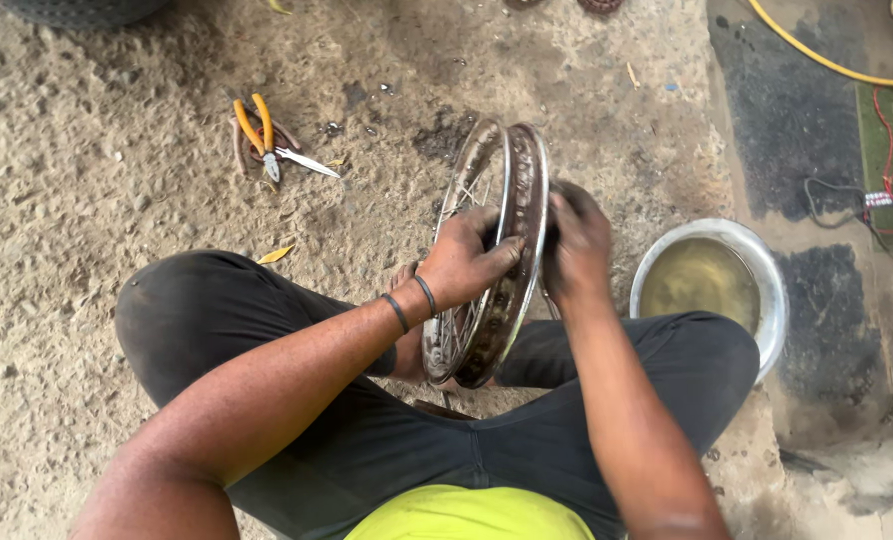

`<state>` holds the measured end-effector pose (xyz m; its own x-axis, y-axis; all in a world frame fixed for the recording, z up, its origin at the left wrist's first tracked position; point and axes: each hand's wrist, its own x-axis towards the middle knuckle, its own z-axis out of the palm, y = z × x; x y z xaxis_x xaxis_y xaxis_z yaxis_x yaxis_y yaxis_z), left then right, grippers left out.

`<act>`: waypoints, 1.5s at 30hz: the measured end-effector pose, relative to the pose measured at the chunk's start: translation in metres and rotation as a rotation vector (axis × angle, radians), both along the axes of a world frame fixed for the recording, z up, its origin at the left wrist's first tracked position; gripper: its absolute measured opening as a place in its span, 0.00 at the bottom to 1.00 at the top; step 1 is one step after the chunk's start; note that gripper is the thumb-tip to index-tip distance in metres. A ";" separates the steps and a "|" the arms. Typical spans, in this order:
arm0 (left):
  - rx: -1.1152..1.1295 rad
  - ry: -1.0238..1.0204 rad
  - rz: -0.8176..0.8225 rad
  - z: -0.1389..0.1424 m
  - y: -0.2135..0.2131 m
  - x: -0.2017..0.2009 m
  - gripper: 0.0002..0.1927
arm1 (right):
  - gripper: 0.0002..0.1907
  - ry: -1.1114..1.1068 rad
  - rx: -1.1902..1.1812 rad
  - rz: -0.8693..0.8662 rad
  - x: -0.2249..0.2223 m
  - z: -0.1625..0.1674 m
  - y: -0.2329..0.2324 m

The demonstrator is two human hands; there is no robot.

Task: The person sits on the ground and uses a wrench and their hands to tighten and adjust spokes on a bicycle wheel rim.

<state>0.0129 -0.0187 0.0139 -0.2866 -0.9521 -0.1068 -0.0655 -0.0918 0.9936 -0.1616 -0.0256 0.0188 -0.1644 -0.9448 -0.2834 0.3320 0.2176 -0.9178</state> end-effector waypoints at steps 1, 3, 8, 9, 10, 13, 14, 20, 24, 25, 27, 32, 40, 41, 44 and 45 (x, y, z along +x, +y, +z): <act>0.035 0.034 0.002 0.002 0.000 -0.001 0.11 | 0.09 -0.025 0.027 0.009 0.003 -0.004 -0.009; 0.071 -0.024 0.005 0.004 0.000 0.001 0.11 | 0.07 -0.060 0.031 0.026 0.003 -0.014 -0.016; -0.149 -0.208 0.039 -0.001 -0.001 0.007 0.13 | 0.07 0.103 -0.160 0.007 -0.007 -0.027 0.006; -0.149 -0.167 0.030 -0.004 -0.002 0.008 0.13 | 0.07 0.061 -0.103 0.018 -0.008 -0.026 0.015; -0.153 -0.127 0.019 -0.006 -0.002 0.008 0.13 | 0.07 0.017 -0.049 0.025 -0.009 -0.024 0.026; -0.032 -0.075 -0.025 -0.013 -0.004 0.007 0.10 | 0.11 -0.079 0.261 0.049 -0.002 -0.023 0.056; 0.004 -0.044 -0.029 -0.014 -0.004 0.005 0.10 | 0.13 -0.101 0.396 0.062 0.001 -0.024 0.064; 0.055 0.054 -0.031 -0.016 -0.004 0.001 0.08 | 0.15 -0.150 0.035 0.229 -0.003 -0.033 0.079; 0.023 0.135 -0.046 -0.014 -0.003 0.000 0.10 | 0.14 -0.045 0.131 0.047 -0.017 -0.023 0.052; 0.022 0.157 -0.052 -0.014 -0.004 -0.001 0.11 | 0.17 0.010 0.232 -0.070 -0.016 -0.021 0.034; 0.103 0.216 -0.044 -0.012 -0.004 -0.004 0.12 | 0.18 0.036 -0.067 0.099 -0.011 -0.017 0.006; -0.025 -0.083 -0.039 -0.009 -0.011 -0.005 0.13 | 0.17 0.151 0.021 0.037 -0.001 -0.019 -0.014; 0.101 0.150 -0.063 -0.029 -0.013 -0.005 0.09 | 0.16 -0.290 0.297 0.048 -0.007 -0.053 0.075; 0.111 0.164 -0.069 -0.030 -0.013 -0.007 0.08 | 0.14 -0.318 0.245 0.058 -0.009 -0.054 0.079; 0.144 0.206 -0.083 -0.028 -0.013 -0.009 0.09 | 0.07 -0.373 -0.013 0.088 -0.021 -0.049 0.064; 0.165 0.230 -0.093 -0.026 -0.012 -0.009 0.10 | 0.09 -0.382 -0.111 0.096 -0.027 -0.045 0.055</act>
